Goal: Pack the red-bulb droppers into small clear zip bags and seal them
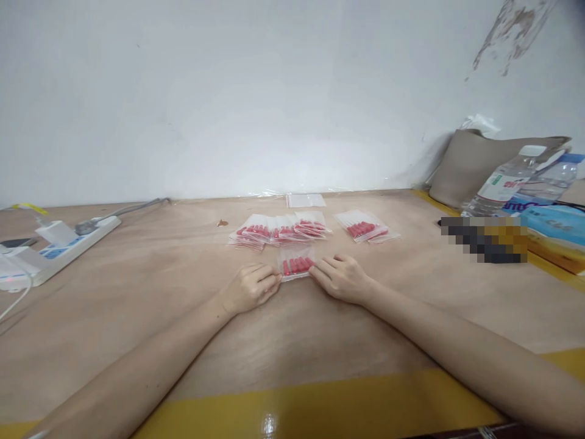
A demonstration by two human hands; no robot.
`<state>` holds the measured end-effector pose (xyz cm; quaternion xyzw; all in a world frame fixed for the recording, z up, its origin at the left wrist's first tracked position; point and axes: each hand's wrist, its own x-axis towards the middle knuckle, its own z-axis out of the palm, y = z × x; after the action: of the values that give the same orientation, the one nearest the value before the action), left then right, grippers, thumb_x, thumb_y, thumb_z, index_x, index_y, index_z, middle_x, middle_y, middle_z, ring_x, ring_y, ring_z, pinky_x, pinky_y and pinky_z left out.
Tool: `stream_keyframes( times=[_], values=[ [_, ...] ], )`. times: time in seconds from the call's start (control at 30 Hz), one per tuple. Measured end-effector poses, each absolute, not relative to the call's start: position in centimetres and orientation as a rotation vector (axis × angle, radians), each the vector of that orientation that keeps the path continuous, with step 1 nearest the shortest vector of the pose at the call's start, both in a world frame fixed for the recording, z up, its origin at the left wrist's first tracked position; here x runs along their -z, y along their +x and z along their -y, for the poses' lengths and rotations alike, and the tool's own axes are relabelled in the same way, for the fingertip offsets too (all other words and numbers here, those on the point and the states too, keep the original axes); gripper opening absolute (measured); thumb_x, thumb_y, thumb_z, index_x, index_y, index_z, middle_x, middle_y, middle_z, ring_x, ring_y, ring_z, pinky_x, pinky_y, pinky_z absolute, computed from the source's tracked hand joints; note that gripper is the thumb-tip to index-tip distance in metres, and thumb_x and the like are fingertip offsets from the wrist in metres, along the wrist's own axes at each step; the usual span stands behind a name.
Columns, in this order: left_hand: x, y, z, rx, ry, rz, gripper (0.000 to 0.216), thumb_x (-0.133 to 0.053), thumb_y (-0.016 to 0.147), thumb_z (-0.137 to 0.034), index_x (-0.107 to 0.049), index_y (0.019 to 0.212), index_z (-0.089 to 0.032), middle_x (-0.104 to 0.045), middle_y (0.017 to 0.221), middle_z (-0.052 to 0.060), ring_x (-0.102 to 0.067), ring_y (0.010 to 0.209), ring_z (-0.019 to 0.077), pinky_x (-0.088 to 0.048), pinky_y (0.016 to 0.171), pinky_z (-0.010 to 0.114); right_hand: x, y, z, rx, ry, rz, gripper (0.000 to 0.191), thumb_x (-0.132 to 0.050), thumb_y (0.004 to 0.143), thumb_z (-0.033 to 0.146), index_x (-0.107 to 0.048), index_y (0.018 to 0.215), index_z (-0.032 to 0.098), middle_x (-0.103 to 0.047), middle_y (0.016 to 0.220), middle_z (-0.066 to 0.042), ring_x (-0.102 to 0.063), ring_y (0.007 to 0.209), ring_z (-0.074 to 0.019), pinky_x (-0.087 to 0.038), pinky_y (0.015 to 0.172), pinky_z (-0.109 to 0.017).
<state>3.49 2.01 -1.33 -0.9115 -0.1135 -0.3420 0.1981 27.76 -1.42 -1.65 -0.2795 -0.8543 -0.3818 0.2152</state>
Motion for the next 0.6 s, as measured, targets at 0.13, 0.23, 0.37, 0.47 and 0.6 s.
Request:
stream_keyframes(
  times=[0.13,0.23,0.37,0.47,0.6],
  values=[
    [1.4,3.4,-2.0,0.96,-2.576,0.315,0.012,-0.05,0.085,-0.014,-0.057,0.076,-0.016,-0.065,0.076,0.003,-0.061,0.065,0.012,-0.048,0.059,0.022,1.8,29.0,1.9,1.063,-0.814,2.345,0.02,-0.041,0.085,0.008,-0.057,0.074,0.014,-0.056,0.065,-0.002,-0.04,0.058,-0.011,-0.021,0.055,-0.029],
    [1.4,3.2,-2.0,0.958,-2.595,0.311,0.01,-0.051,0.084,-0.015,-0.057,0.076,-0.016,-0.065,0.075,0.003,-0.062,0.067,0.0124,-0.049,0.06,0.022,2.0,29.1,2.0,1.061,-0.841,2.275,0.018,-0.045,0.084,0.008,-0.057,0.072,0.015,-0.056,0.064,-0.001,-0.04,0.056,-0.0105,-0.022,0.054,-0.028],
    [1.3,3.1,-1.9,0.968,-2.64,0.31,0.006,-0.053,0.082,-0.015,-0.058,0.079,-0.018,-0.065,0.075,0.003,-0.062,0.068,0.0134,-0.05,0.063,0.024,2.3,28.9,1.9,1.023,-0.824,2.226,0.016,-0.048,0.083,0.008,-0.057,0.071,0.015,-0.058,0.062,0.0,-0.042,0.055,-0.0097,-0.023,0.054,-0.028],
    [1.3,3.8,-1.4,0.982,-2.738,0.44,0.023,-0.055,0.08,-0.021,-0.057,0.102,-0.017,-0.065,0.096,0.008,-0.061,0.092,0.0199,-0.05,0.081,0.033,2.2,28.8,1.9,0.964,-0.737,2.251,0.016,-0.048,0.083,0.009,-0.059,0.073,0.015,-0.061,0.066,-0.001,-0.045,0.057,-0.0097,-0.027,0.055,-0.027],
    [1.1,5.3,-0.5,0.721,-2.899,0.581,0.045,-0.049,0.086,-0.026,-0.043,0.129,-0.015,-0.048,0.13,0.013,-0.046,0.119,0.0248,-0.041,0.098,0.039,2.1,28.3,1.9,0.851,-0.629,2.33,0.017,-0.046,0.087,0.015,-0.061,0.079,0.015,-0.062,0.066,-0.001,-0.049,0.059,-0.0095,-0.03,0.055,-0.026]
  ],
)
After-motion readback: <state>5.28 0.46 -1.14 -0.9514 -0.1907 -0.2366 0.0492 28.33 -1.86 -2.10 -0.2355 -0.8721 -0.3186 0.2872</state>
